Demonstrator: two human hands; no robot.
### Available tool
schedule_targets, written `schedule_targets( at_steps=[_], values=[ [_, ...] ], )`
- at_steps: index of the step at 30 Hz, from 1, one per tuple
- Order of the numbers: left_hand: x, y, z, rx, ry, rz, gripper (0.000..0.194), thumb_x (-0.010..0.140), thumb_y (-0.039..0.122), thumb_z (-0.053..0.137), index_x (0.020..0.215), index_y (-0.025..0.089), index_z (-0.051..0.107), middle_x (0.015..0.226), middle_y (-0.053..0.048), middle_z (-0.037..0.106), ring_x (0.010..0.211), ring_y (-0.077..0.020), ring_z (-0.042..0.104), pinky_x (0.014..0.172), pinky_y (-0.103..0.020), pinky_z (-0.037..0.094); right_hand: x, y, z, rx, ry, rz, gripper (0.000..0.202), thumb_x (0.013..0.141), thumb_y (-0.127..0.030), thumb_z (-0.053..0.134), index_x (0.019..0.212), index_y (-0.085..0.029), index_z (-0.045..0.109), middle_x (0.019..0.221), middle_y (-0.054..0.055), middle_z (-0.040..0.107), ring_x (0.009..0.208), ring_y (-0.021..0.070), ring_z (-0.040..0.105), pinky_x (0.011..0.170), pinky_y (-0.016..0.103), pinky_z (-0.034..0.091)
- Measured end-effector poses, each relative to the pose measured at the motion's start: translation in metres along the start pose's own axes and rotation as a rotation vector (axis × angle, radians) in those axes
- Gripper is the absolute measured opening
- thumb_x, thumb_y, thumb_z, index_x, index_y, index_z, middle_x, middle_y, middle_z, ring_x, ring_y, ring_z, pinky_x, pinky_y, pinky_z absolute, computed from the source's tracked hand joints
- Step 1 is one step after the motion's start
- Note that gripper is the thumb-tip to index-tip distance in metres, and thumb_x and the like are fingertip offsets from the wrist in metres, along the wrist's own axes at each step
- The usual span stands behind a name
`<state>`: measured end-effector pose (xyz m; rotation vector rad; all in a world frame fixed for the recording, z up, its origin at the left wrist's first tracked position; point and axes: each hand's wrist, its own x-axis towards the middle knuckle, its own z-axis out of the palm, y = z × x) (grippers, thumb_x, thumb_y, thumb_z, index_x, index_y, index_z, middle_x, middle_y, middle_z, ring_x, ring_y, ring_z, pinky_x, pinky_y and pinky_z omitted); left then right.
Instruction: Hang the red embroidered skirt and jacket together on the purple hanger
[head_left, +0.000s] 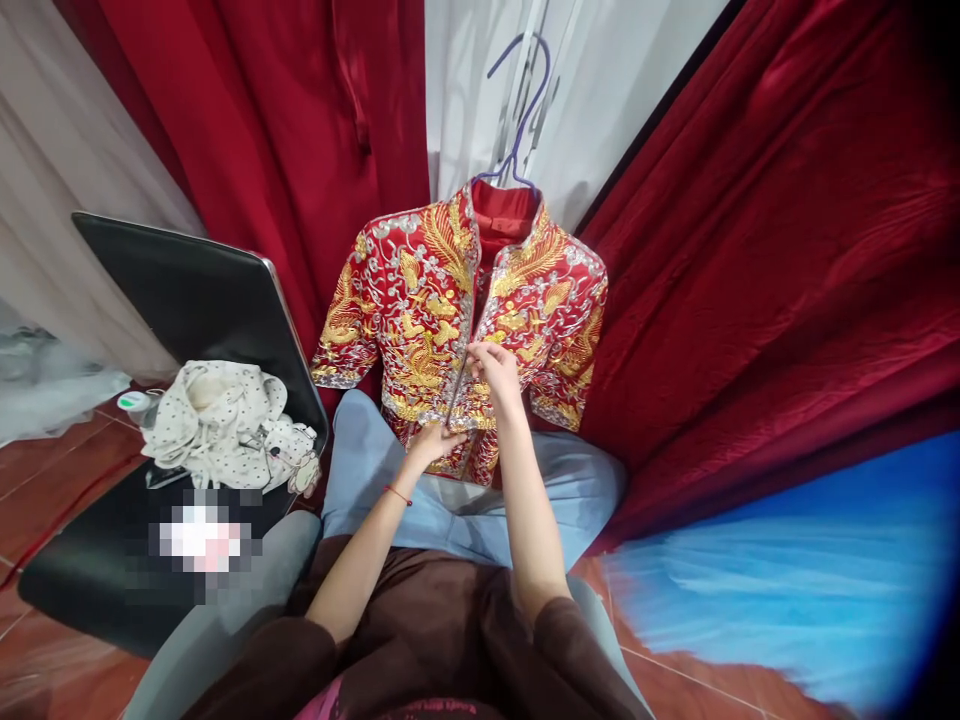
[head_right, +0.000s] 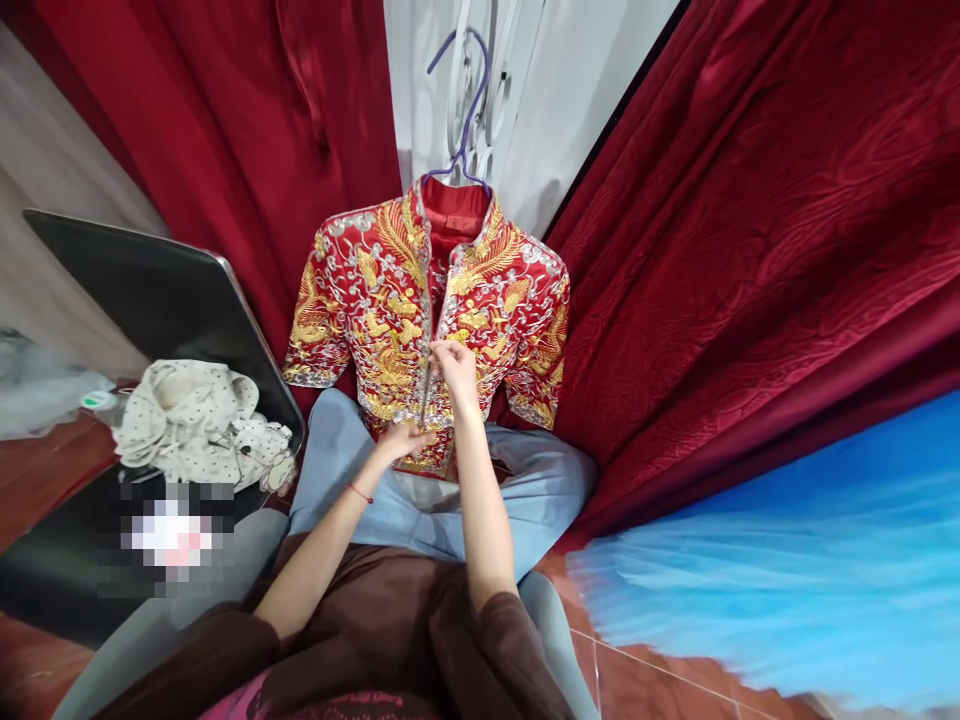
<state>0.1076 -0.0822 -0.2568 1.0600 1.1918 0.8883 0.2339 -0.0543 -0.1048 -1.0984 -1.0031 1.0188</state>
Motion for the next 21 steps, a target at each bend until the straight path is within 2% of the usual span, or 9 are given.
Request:
schedule_targets(
  at_steps=[2, 4, 5, 6, 8, 10, 13, 17, 21],
  values=[
    [0.000, 0.044, 0.004, 0.120, 0.077, 0.129, 0.030, 0.063, 0.035, 0.088, 0.073, 0.023, 0.062, 0.085, -0.006, 0.071, 0.113, -0.0302, 0.063, 0.095, -0.033, 0.045, -0.002, 0.002, 0.000, 0.017, -0.011, -0.013, 0.013, 0.069, -0.031, 0.068, 0.069, -0.018, 0.065, 0.059, -0.005, 0.060, 0.045, 0.0057, 0.044, 0.047, 0.021, 0.034],
    [0.004, 0.088, 0.012, 0.505, 0.243, 0.467, 0.019, 0.083, 0.038, 0.071, 0.093, 0.023, 0.064, 0.101, -0.008, 0.072, 0.109, -0.0283, 0.064, 0.092, -0.035, 0.045, -0.003, 0.003, 0.001, 0.039, -0.015, -0.034, 0.013, 0.067, -0.030, 0.068, 0.070, -0.018, 0.067, 0.059, -0.005, 0.059, 0.044, 0.0056, 0.044, 0.047, 0.021, 0.033],
    [0.007, 0.107, 0.016, 0.639, 0.301, 0.549, 0.016, 0.088, 0.034, 0.064, 0.099, 0.022, 0.063, 0.107, -0.011, 0.072, 0.108, -0.0284, 0.065, 0.090, -0.035, 0.045, -0.003, 0.003, 0.002, 0.051, -0.012, -0.044, 0.013, 0.066, -0.030, 0.068, 0.069, -0.017, 0.067, 0.058, -0.005, 0.059, 0.044, 0.0055, 0.043, 0.047, 0.021, 0.032],
    [0.010, 0.122, 0.019, 0.754, 0.328, 0.607, 0.016, 0.091, 0.030, 0.059, 0.104, 0.021, 0.063, 0.111, -0.013, 0.071, 0.106, -0.0286, 0.066, 0.087, -0.035, 0.045, -0.003, 0.003, 0.003, 0.062, -0.005, -0.052, 0.013, 0.066, -0.030, 0.068, 0.068, -0.017, 0.068, 0.058, -0.005, 0.058, 0.044, 0.0053, 0.042, 0.046, 0.021, 0.032],
    [0.016, 0.139, 0.023, 0.879, 0.326, 0.629, 0.022, 0.094, 0.025, 0.053, 0.113, 0.019, 0.063, 0.111, -0.016, 0.072, 0.103, -0.0296, 0.068, 0.083, -0.035, 0.046, -0.002, 0.003, 0.006, 0.080, 0.013, -0.065, 0.012, 0.066, -0.029, 0.067, 0.066, -0.017, 0.067, 0.056, -0.005, 0.057, 0.043, 0.0046, 0.041, 0.046, 0.021, 0.031],
    [0.020, 0.143, 0.025, 0.912, 0.295, 0.607, 0.027, 0.096, 0.025, 0.051, 0.120, 0.018, 0.062, 0.107, -0.016, 0.074, 0.099, -0.0305, 0.070, 0.080, -0.034, 0.046, 0.002, 0.000, 0.008, 0.089, 0.020, -0.067, 0.012, 0.066, -0.027, 0.066, 0.063, -0.016, 0.066, 0.056, -0.004, 0.058, 0.042, 0.0042, 0.039, 0.046, 0.021, 0.030],
    [0.022, 0.136, 0.026, 0.888, 0.292, 0.588, 0.032, 0.099, 0.031, 0.047, 0.126, 0.020, 0.061, 0.107, -0.016, 0.074, 0.097, -0.0306, 0.071, 0.079, -0.034, 0.046, 0.012, -0.012, 0.010, 0.094, 0.021, -0.067, 0.010, 0.068, -0.025, 0.064, 0.063, -0.017, 0.065, 0.057, -0.004, 0.058, 0.041, 0.0043, 0.039, 0.046, 0.022, 0.032],
    [0.019, 0.130, 0.030, 0.866, 0.299, 0.599, 0.034, 0.102, 0.038, 0.042, 0.122, 0.019, 0.062, 0.107, -0.017, 0.074, 0.095, -0.0301, 0.072, 0.080, -0.033, 0.046, 0.036, -0.047, 0.017, 0.043, 0.072, -0.170, 0.010, 0.075, -0.024, 0.062, 0.069, -0.018, 0.066, 0.062, -0.004, 0.061, 0.043, 0.0044, 0.042, 0.046, 0.020, 0.035],
    [0.017, 0.136, 0.035, 0.911, 0.318, 0.620, 0.034, 0.103, 0.038, 0.039, 0.117, 0.019, 0.062, 0.103, -0.017, 0.074, 0.091, -0.0286, 0.072, 0.076, -0.032, 0.045, 0.062, -0.077, 0.027, 0.000, 0.132, -0.239, 0.012, 0.077, -0.019, 0.059, 0.065, -0.017, 0.061, 0.059, -0.004, 0.059, 0.042, 0.0036, 0.041, 0.046, 0.019, 0.037]
  ],
)
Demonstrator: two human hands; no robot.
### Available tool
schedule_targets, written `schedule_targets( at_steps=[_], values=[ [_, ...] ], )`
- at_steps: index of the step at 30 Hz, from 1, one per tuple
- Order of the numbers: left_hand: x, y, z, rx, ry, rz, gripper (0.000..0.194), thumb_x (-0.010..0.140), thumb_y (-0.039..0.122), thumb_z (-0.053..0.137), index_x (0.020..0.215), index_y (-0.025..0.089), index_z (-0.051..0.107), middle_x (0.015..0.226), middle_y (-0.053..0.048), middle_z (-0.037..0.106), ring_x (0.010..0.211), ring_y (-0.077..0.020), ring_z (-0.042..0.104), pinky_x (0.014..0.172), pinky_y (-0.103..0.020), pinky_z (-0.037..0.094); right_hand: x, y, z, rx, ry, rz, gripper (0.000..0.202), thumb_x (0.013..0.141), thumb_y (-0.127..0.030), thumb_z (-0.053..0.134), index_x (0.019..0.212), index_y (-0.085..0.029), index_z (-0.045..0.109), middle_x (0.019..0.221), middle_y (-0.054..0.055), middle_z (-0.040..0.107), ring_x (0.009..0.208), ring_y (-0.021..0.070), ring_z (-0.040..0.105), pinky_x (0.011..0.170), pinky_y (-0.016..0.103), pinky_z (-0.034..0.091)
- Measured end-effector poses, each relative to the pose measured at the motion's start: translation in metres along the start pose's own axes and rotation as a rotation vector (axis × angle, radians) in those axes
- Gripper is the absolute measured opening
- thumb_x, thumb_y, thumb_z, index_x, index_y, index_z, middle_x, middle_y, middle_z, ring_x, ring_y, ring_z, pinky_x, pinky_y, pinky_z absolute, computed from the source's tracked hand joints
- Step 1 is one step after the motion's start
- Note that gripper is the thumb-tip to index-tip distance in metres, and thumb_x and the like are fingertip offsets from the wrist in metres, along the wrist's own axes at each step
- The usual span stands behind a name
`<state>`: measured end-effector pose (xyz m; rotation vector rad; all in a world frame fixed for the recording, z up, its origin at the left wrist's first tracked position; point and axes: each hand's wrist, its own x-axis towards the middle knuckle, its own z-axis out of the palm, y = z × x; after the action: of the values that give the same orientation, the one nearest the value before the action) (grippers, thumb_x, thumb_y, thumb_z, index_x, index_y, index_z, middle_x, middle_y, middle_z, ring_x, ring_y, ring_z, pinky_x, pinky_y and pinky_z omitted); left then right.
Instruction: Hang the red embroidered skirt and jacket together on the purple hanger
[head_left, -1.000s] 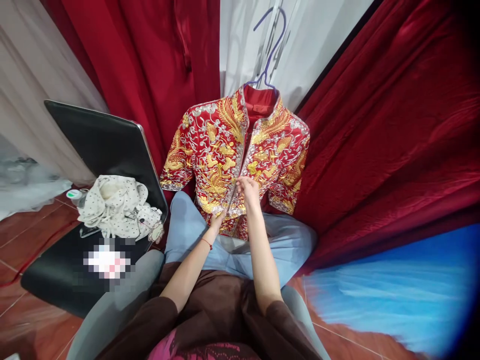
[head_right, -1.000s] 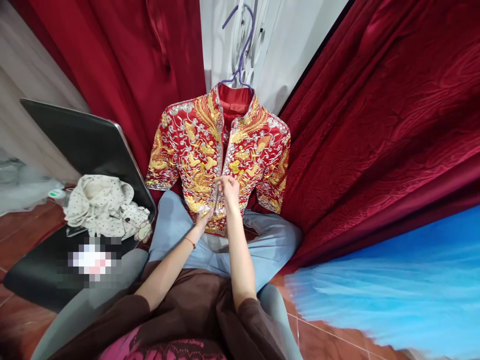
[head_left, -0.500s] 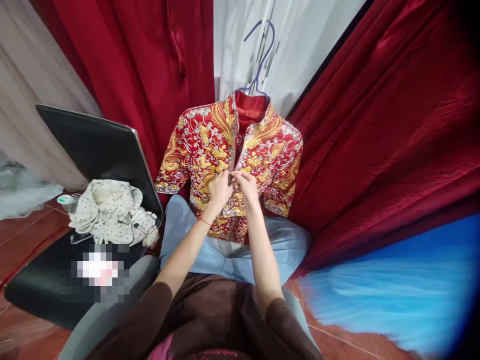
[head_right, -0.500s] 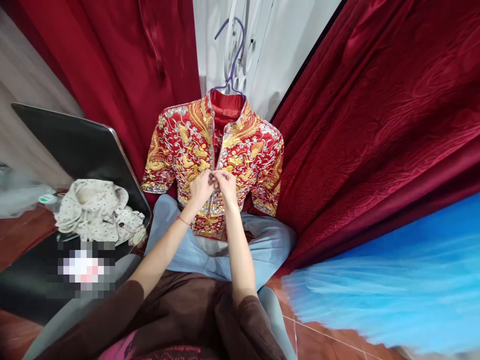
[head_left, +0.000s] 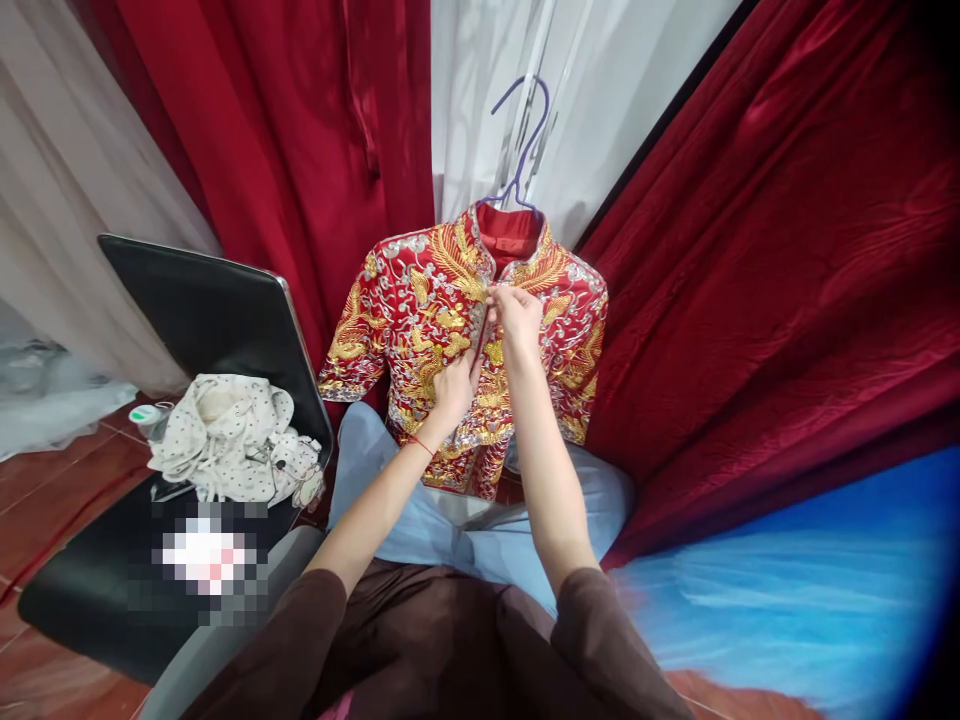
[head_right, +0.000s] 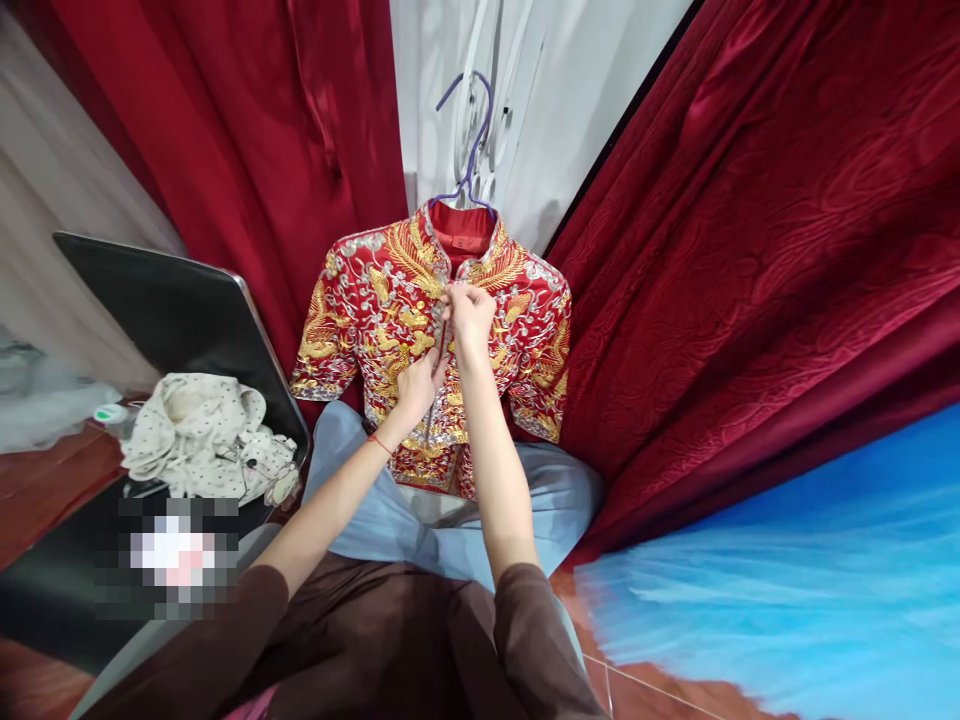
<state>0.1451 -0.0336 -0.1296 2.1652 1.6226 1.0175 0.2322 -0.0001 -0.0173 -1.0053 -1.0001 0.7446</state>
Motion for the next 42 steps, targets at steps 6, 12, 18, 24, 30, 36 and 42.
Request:
schedule_targets(
  at_steps=[6, 12, 18, 24, 30, 36, 42],
  values=[
    [0.009, -0.003, -0.009, 0.109, -0.046, 0.032, 0.033, 0.101, 0.040, 0.042, 0.114, 0.018, 0.063, 0.092, -0.015, 0.074, 0.085, -0.0291, 0.072, 0.071, -0.032, 0.045, 0.007, 0.014, 0.008, -0.022, 0.044, -0.081, 0.013, 0.082, -0.027, 0.061, 0.074, -0.017, 0.061, 0.062, -0.004, 0.063, 0.038, 0.0056, 0.045, 0.043, 0.021, 0.035],
    [0.034, -0.020, -0.039, 0.081, 0.060, 0.222, 0.025, 0.099, 0.030, 0.044, 0.091, 0.018, 0.064, 0.086, -0.009, 0.070, 0.076, -0.0207, 0.066, 0.068, -0.029, 0.045, 0.027, 0.025, -0.009, -0.335, -0.011, -0.087, 0.042, 0.081, -0.057, 0.066, 0.065, -0.018, 0.061, 0.054, -0.002, 0.059, 0.041, 0.0094, 0.048, 0.048, 0.024, 0.039],
    [0.087, -0.014, -0.103, 0.078, 0.376, 0.419, 0.030, 0.096, 0.032, 0.048, 0.117, 0.014, 0.061, 0.123, -0.016, 0.063, 0.117, -0.0272, 0.057, 0.097, -0.039, 0.048, 0.061, 0.022, -0.025, -0.971, 0.125, -0.365, 0.053, 0.078, -0.065, 0.069, 0.056, -0.020, 0.054, 0.057, 0.006, 0.056, 0.073, 0.0231, 0.061, 0.076, 0.039, 0.049],
    [0.131, 0.000, -0.158, 0.097, 0.368, 0.531, 0.060, 0.091, 0.040, 0.060, 0.142, 0.014, 0.044, 0.152, -0.020, 0.040, 0.145, -0.0351, 0.033, 0.119, -0.052, 0.028, 0.056, -0.014, -0.040, -1.249, -0.174, -0.809, 0.038, 0.091, -0.045, 0.061, 0.112, -0.013, 0.064, 0.114, 0.020, 0.064, 0.109, 0.0333, 0.059, 0.096, 0.052, 0.044],
    [0.166, 0.018, -0.167, 0.136, 0.049, 0.734, 0.042, 0.090, 0.037, 0.064, 0.126, 0.016, 0.058, 0.142, -0.015, 0.050, 0.143, -0.0355, 0.036, 0.117, -0.055, 0.028, 0.074, -0.063, -0.071, -1.358, -0.343, -0.953, 0.042, 0.086, -0.043, 0.068, 0.122, -0.022, 0.060, 0.150, 0.017, 0.043, 0.138, 0.0417, 0.034, 0.107, 0.067, 0.026],
    [0.173, 0.031, -0.166, 0.186, 0.078, 0.666, 0.025, 0.096, 0.033, 0.054, 0.112, 0.015, 0.063, 0.113, -0.010, 0.065, 0.109, -0.0267, 0.062, 0.102, -0.045, 0.043, 0.098, -0.075, -0.084, -1.157, -0.430, -0.839, 0.020, 0.095, -0.037, 0.056, 0.099, -0.021, 0.067, 0.111, 0.008, 0.065, 0.101, 0.0236, 0.059, 0.093, 0.045, 0.044],
    [0.175, 0.016, -0.161, 0.005, 0.307, 0.579, 0.036, 0.097, 0.041, 0.050, 0.126, 0.019, 0.057, 0.113, -0.010, 0.070, 0.100, -0.0215, 0.065, 0.091, -0.035, 0.048, 0.100, -0.067, -0.079, -0.786, -0.216, -0.732, 0.048, 0.085, -0.055, 0.066, 0.120, -0.022, 0.061, 0.090, 0.002, 0.066, 0.075, 0.0168, 0.057, 0.075, 0.032, 0.048]
  ],
)
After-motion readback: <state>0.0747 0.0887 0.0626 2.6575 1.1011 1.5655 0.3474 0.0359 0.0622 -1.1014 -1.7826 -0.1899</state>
